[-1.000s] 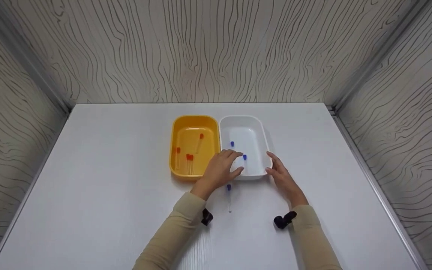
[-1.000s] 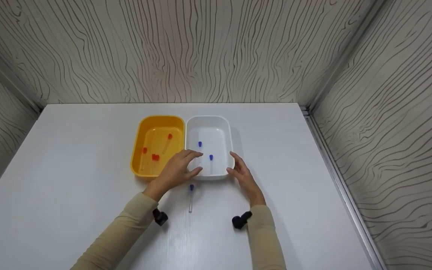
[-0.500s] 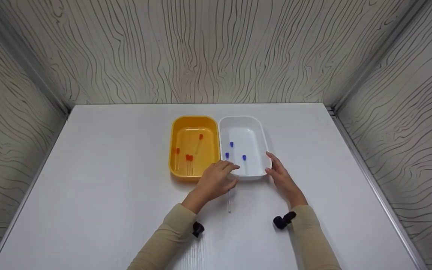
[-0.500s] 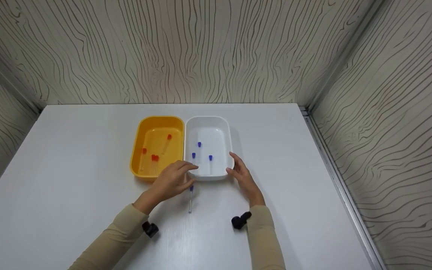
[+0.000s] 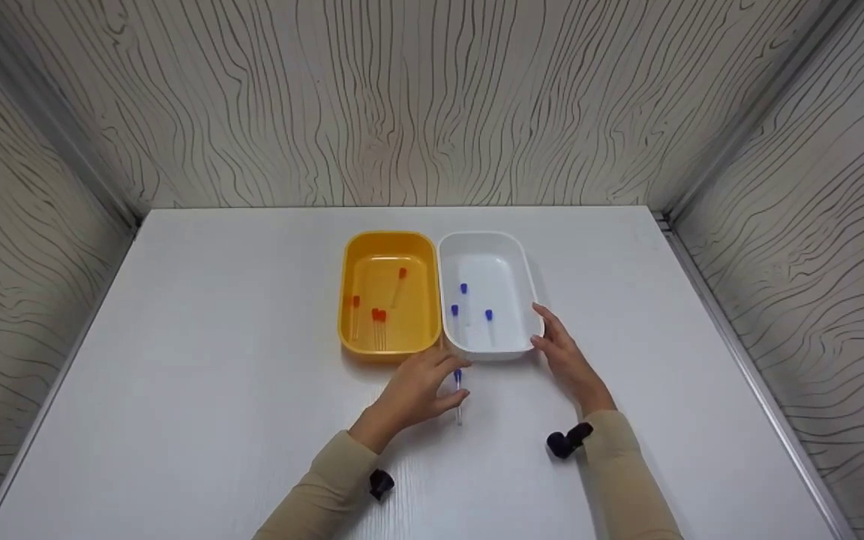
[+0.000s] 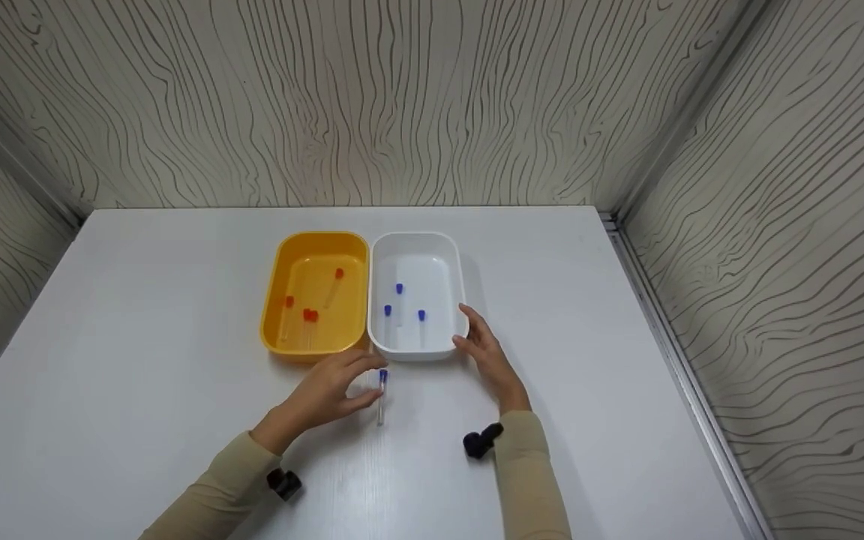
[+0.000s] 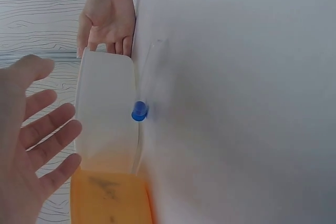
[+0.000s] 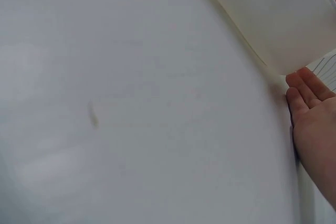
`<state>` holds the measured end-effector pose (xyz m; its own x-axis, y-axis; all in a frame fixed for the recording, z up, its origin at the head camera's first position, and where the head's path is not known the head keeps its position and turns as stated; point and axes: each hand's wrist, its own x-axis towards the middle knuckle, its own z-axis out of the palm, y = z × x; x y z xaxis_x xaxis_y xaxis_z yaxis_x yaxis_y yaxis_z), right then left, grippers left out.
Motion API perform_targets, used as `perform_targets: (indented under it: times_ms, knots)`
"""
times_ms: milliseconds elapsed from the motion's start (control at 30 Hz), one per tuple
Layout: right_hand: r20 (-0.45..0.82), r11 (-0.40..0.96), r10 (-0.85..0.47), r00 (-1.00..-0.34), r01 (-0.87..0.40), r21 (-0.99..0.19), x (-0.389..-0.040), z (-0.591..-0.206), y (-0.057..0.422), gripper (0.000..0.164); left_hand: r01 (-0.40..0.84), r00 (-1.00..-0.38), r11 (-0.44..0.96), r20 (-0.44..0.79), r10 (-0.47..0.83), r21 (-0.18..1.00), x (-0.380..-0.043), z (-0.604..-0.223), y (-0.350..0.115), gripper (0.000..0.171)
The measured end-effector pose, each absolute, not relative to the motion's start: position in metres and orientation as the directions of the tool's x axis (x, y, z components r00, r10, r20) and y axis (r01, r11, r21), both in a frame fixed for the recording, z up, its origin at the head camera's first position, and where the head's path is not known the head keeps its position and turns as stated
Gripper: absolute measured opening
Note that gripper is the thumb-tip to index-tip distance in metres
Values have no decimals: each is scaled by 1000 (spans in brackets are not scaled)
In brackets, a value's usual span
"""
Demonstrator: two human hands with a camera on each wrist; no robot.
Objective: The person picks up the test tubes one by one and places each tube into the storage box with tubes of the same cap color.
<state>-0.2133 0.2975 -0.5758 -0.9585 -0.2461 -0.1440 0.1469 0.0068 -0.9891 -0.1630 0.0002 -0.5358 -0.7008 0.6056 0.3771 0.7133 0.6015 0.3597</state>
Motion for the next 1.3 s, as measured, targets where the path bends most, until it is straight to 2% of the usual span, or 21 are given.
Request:
perform_targets:
  times_ms: [300,633,867,1067,1300]
  knots:
    - [-164,21,-243,-956,164,-986,-212,-573,296,62,614,-779,673,184,599,412,-160,-546,-3,53]
    - [-143,32,-240,-960,139,-990,-215,-579,298,64,495,-836,769,-21,549,405,-160,-554,-1,79]
    - [-165,37,-225,-960,161,-986,-215,-578,298,63,500,-839,797,-39,543,340,-160,-558,2,91]
    - [-146,15,-235,-961,147,-989,-216,-578,299,63,478,-844,808,-74,531,344,-160,-561,6,98]
    - [-139,9,-250,-958,141,-990,-214,-577,299,63,447,-853,829,-118,508,335,-161,-561,9,99]
